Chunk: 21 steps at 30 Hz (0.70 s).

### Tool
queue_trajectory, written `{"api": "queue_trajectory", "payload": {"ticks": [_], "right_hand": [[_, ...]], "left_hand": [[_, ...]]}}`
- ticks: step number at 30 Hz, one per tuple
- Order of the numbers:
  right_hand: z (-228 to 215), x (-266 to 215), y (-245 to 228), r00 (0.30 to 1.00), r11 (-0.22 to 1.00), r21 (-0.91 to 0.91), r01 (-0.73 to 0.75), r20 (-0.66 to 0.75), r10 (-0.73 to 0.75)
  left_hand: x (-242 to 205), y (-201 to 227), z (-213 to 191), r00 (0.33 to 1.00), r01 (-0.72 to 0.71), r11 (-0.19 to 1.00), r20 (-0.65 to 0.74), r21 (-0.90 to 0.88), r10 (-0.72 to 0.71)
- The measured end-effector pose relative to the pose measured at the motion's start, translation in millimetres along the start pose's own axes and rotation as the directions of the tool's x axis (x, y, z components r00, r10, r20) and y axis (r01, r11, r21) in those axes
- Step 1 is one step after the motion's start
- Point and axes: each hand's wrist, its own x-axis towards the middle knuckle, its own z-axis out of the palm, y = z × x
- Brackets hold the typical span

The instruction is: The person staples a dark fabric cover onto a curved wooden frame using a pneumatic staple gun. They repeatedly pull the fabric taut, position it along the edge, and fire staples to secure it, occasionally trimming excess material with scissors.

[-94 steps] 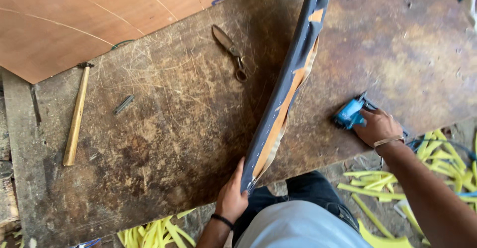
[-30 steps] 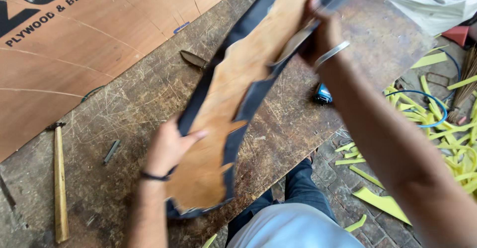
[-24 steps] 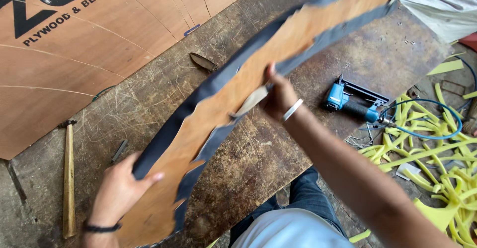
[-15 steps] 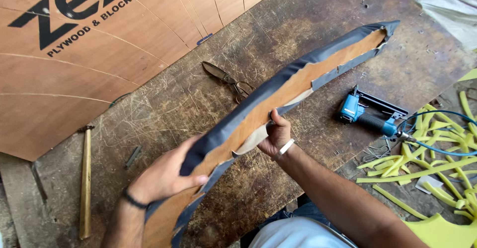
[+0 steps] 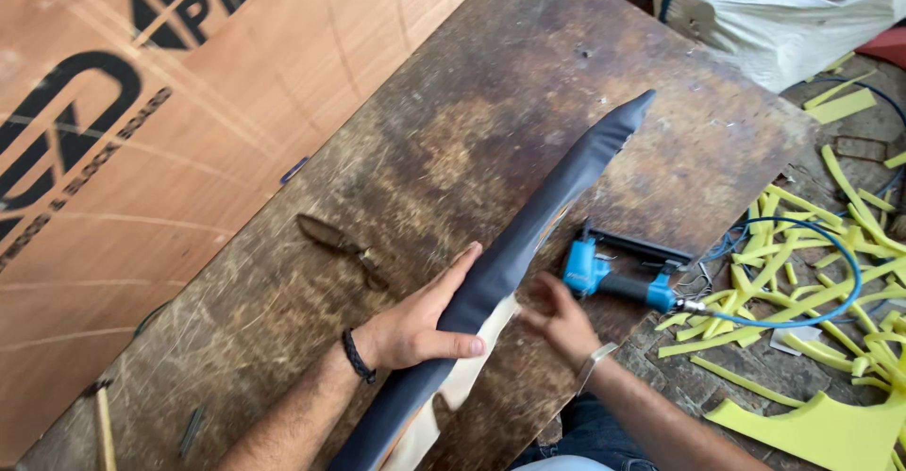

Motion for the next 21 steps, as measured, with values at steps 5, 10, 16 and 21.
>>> {"api": "queue_trajectory", "payload": {"ticks": [5,10,16,21], "right_hand": [[-94,80,-38,0.899,0.898,0.079,0.434,-0.111,-0.424],[-126,117,-89,0.869,0.867,0.073,0.493,-0.077,-0.488],[-126,96,-121,0.909,0.908,-0.135,0.397,-0.077,-0.409],[-123,91,-136,0.928,0.925,-0.129,0.358,-0.060,-0.367]], "left_hand": [[80,-6,1,0.999,0.008,0.992,0.035,0.129,-0.012],[193,-56,-17,0.998,0.058,0.997,0.034,-0.048,-0.056],[359,-116,-26,0.998,0.062,0.893,0.037,-0.446,-0.051],[391,-129,-24,0.995,0.091,0.803,0.079,-0.589,-0.055]]}}
